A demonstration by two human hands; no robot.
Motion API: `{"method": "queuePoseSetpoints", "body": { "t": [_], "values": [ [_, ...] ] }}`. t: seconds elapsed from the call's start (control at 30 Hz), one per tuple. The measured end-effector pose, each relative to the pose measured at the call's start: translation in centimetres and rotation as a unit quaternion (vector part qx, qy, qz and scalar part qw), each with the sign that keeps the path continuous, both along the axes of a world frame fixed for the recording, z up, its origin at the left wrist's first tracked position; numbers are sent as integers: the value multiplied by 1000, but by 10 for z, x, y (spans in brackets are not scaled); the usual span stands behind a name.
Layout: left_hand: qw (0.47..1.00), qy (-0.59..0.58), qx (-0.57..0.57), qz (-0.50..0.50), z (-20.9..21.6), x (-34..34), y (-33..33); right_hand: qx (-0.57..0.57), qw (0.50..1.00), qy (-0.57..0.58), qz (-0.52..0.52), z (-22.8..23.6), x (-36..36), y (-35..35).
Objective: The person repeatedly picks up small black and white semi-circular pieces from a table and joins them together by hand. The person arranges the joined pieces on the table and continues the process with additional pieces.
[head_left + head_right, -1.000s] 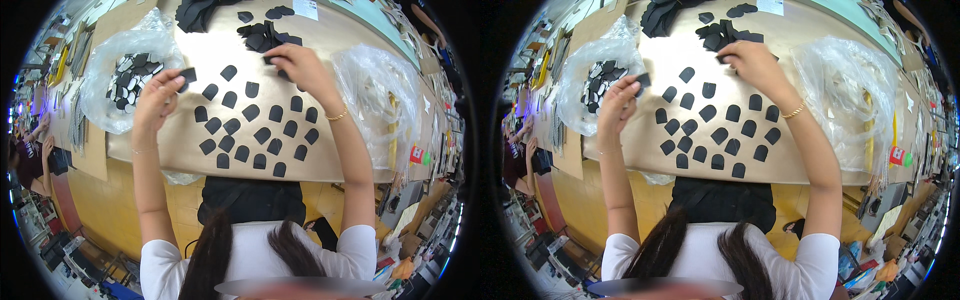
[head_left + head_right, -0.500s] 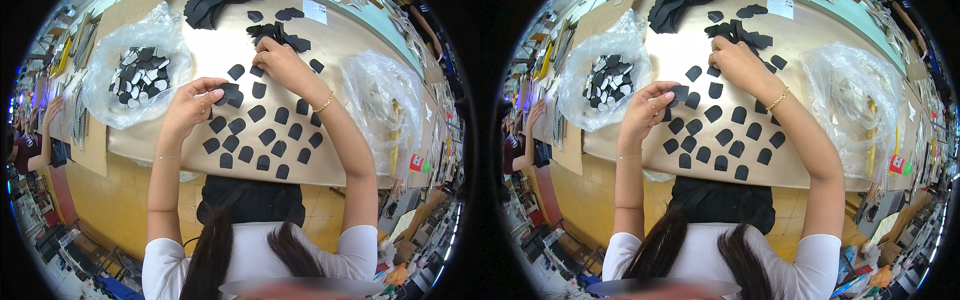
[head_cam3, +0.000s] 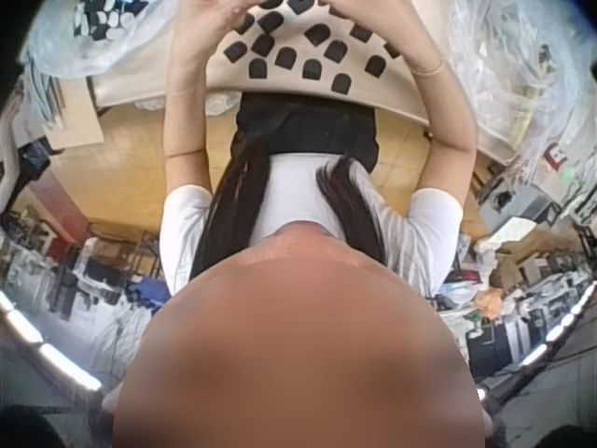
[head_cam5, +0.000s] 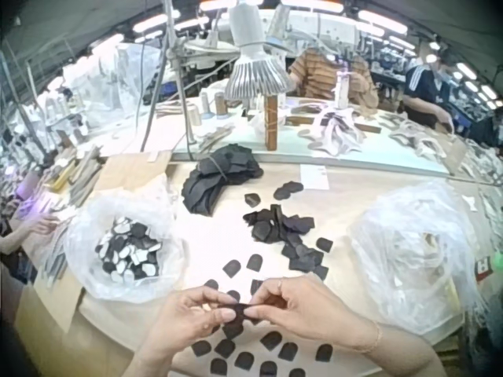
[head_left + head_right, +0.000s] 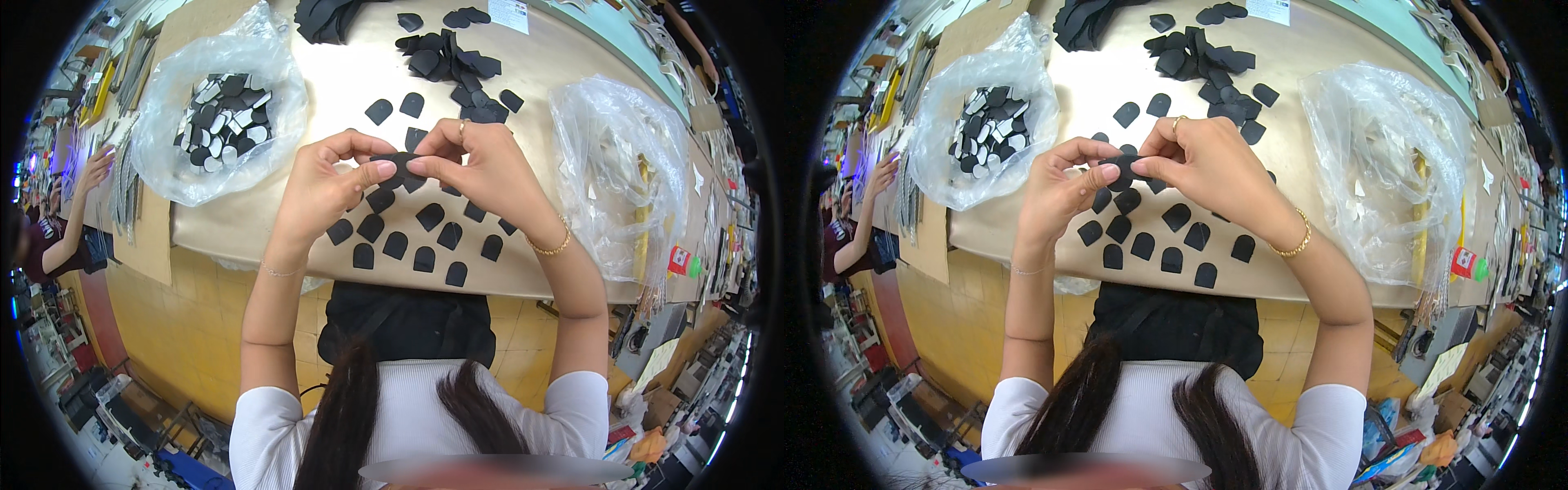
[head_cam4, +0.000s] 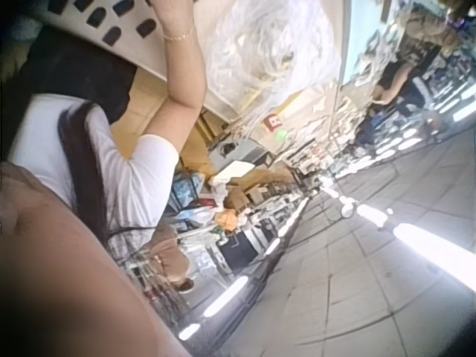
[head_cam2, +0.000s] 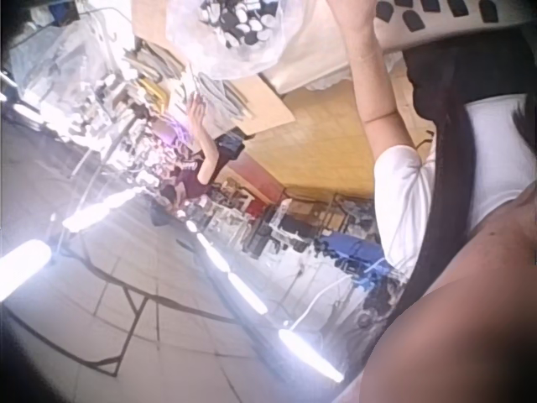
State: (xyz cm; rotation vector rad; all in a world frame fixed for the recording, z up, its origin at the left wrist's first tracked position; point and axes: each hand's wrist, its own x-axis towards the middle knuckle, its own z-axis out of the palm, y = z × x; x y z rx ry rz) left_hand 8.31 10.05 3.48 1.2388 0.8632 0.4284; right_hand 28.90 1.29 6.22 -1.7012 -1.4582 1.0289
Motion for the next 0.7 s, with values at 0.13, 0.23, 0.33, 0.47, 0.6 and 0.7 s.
{"method": "queuePoseSetpoints", "body": {
  "t": [0.13, 0.23, 0.33, 0.47, 0.6, 0.7],
  "values": [
    [994, 59, 93, 11, 2, -8, -5, 105, 994, -12, 32, -2, 1, -11],
    [980, 74, 137, 127, 10, -40, 13, 85, 972, -93, -197, 3, 30, -13],
    [960, -13, 110, 258, 10, -71, 31, 74, 955, -160, -238, 8, 56, -27],
    [981, -68, 41, 179, -15, -64, 19, 168, 956, -229, -74, -24, 41, -21],
    [978, -48, 36, 199, -13, -55, 10, 178, 942, -275, -73, -47, 28, -14],
    [980, 27, 30, 196, -9, -51, 9, 238, 900, -359, -62, -55, 27, -10]
  ]
}}
